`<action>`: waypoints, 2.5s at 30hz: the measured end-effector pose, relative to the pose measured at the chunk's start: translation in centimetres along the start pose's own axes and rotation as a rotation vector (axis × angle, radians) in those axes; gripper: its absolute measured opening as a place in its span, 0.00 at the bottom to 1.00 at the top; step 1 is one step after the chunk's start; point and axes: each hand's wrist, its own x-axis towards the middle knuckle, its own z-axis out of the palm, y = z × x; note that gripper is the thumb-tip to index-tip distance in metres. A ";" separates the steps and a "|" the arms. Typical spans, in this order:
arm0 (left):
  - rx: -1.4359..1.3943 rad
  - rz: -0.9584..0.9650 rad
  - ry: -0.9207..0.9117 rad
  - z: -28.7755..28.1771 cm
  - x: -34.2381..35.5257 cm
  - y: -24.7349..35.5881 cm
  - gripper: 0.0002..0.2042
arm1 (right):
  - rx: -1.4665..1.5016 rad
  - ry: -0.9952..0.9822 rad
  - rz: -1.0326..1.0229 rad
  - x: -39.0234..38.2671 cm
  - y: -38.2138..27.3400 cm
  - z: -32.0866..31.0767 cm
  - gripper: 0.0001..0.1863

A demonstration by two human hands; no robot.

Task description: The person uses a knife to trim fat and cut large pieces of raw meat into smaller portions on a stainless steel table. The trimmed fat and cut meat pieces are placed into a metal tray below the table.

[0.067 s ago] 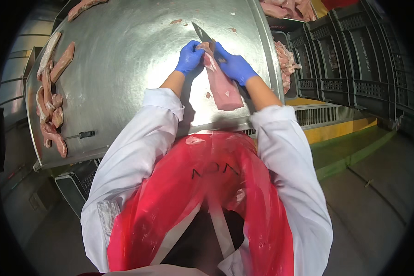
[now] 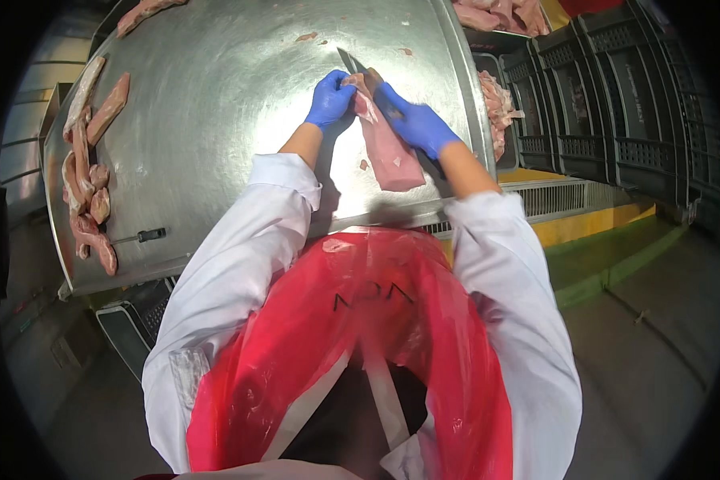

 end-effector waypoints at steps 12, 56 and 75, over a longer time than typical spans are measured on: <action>-0.427 -0.110 -0.051 -1.4 2.4 -4.6 0.04 | -0.030 0.105 0.114 -3.5 -4.6 6.9 0.42; 0.103 -0.025 0.263 -42.3 -25.2 8.7 0.05 | 0.365 0.420 0.153 10.8 1.9 10.5 0.41; 1.293 -0.525 0.673 -41.5 -52.5 -2.4 0.20 | -0.281 -0.438 -0.206 -2.9 -4.4 0.7 0.41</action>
